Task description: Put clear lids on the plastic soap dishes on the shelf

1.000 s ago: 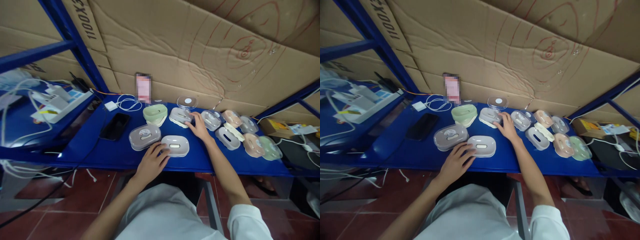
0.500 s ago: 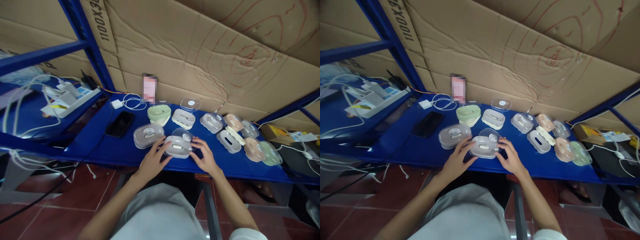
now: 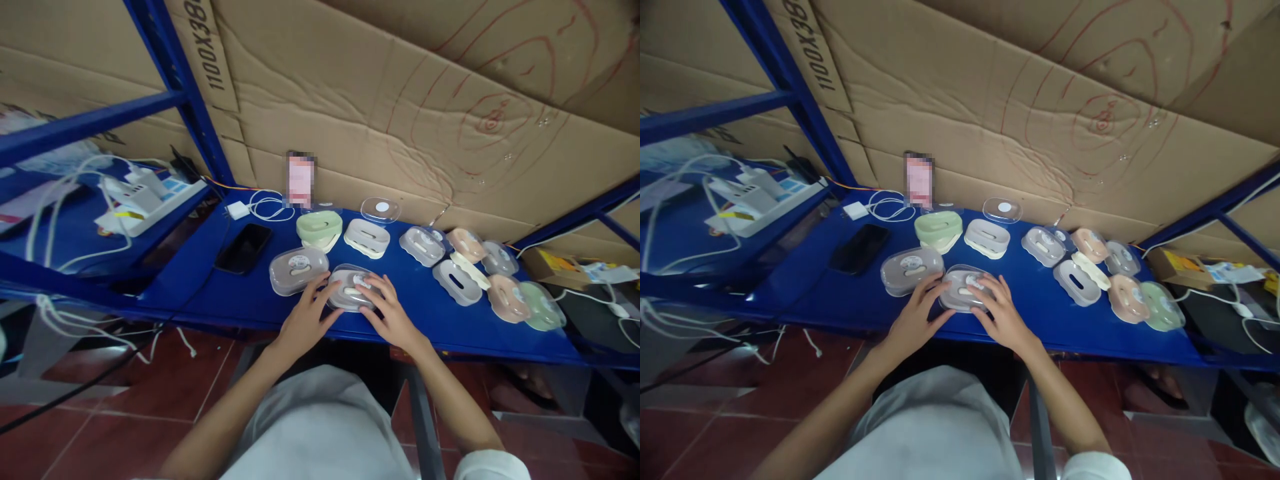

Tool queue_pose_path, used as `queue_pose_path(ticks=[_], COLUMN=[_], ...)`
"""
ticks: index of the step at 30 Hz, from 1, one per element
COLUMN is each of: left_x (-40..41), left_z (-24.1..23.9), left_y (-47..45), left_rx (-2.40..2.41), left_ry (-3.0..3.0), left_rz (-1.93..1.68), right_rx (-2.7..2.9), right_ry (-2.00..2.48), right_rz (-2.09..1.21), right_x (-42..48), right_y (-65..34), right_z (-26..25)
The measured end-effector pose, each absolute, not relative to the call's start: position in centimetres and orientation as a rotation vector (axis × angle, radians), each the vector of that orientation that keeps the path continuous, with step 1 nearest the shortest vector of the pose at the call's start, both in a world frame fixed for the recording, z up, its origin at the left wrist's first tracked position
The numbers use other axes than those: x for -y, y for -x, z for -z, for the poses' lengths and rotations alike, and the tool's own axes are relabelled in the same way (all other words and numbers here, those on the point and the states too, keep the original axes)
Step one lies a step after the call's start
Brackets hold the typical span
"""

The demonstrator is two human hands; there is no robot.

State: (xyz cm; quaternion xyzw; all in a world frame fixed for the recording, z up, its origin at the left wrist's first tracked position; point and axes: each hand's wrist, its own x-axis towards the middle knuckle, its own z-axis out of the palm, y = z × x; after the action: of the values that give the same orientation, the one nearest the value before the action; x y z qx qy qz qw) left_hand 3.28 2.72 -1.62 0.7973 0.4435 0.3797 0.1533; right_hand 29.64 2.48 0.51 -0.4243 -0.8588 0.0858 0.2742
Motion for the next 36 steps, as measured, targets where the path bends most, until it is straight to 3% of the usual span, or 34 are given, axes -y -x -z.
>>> queue_pose_path(ticks=[20, 32, 36], left_x=[-3.1, -2.5, -1.2], left_z=[2.0, 2.2, 2.1], left_y=[-3.2, -2.9, -1.4], left_rx=[-1.266, -1.337, -1.448], left_ry=[-2.378, -2.35, -2.352], left_rz=[-1.209, -1.286, -1.328], right_rx=[2.458, 2.418, 2.312], right_ry=[1.09, 1.044, 1.221], right_rz=[0.018, -0.151, -0.124], right_x=[-2.3, -2.9, -5.6], right_y=[-29.6, -30.3, -31.9], right_z=[-0.2, -0.6, -1.7])
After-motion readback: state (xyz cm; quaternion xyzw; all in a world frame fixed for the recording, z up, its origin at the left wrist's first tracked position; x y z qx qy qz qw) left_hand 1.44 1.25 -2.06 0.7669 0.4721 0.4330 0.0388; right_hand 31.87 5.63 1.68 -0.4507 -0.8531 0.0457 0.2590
